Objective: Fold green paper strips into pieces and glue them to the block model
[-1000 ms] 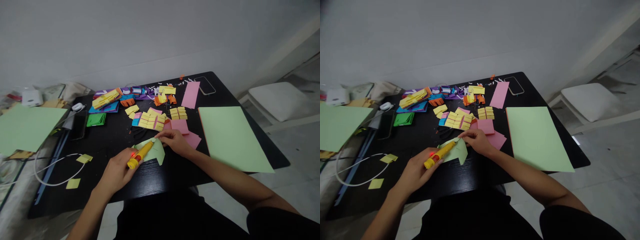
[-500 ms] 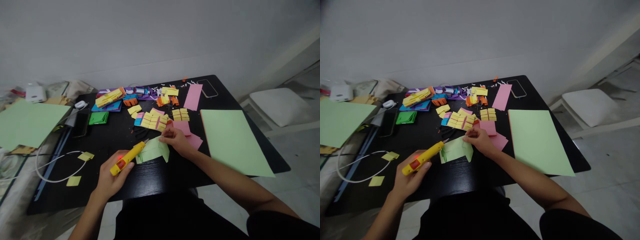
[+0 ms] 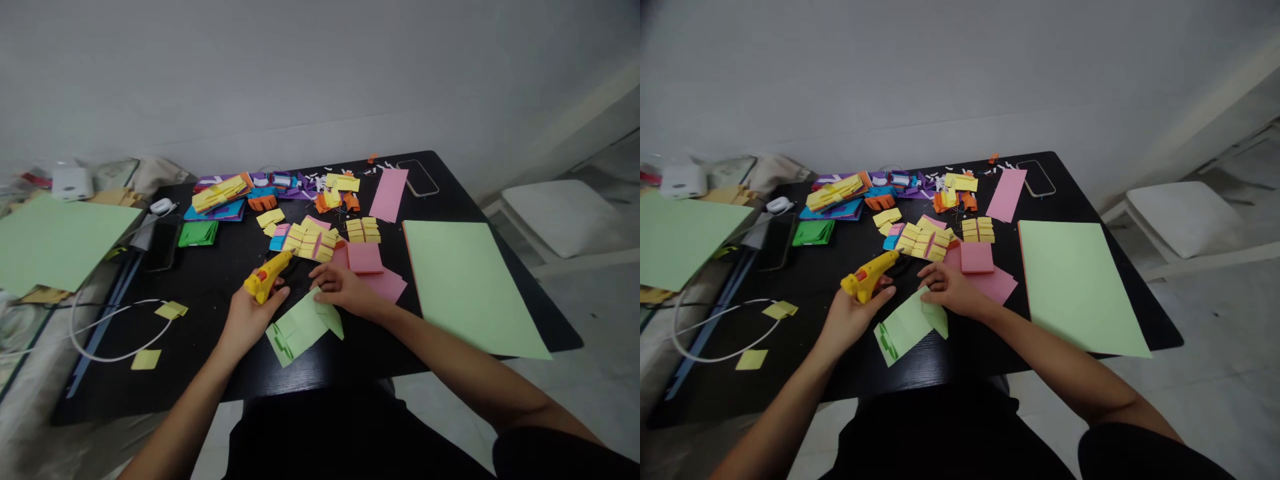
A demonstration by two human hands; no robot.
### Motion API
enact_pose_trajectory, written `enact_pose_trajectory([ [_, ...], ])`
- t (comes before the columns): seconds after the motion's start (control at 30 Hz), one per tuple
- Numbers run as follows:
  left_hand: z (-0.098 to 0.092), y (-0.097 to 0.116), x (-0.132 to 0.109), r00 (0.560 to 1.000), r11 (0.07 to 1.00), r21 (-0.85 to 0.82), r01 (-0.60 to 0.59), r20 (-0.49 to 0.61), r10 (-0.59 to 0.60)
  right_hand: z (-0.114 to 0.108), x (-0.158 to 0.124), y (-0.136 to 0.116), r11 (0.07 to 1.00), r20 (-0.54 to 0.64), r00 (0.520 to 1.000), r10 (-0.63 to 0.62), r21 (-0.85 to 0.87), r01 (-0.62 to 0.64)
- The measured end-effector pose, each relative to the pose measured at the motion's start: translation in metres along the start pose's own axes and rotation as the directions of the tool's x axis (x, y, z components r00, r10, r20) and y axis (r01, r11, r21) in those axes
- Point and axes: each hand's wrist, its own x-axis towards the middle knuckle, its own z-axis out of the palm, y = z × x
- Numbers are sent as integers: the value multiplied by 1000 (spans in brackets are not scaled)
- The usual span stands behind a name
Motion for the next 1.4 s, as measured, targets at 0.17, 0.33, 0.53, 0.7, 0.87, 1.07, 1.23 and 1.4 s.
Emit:
enact_pose_trajectory([
  [0.17,27,3,15,980,983,-173,64,194,-29,3,-2,4,998,-19,999,42,52,-41],
  [0.33,32,13,14,945,951,-251,181,313,-97,6,-3,6,997,-7,998,69,39,-68],
  [0.53,17,20,14,981,917,-352,188,116,-156,4,-4,-2,988,129,980,151,-2,-152],
  [0.7,5,13,5,985,926,-337,170,79,-152,0,0,-8,988,-122,988,91,139,-74],
  [0.87,8,4,-11,980,949,-278,149,171,-104,-5,2,-9,996,-287,957,53,81,-30],
  [1.07,-5,-4,-19,985,982,-157,108,149,-85,-7,3,-4,997,-198,980,-11,-80,-5],
  [1.23,-25,-2,-22,977,999,21,-45,208,40,-8,4,-1,993,-186,981,-48,-117,26],
  [1.4,-23,8,-23,958,976,115,-184,241,153,-8,2,-3,990,-170,984,-47,-140,23],
])
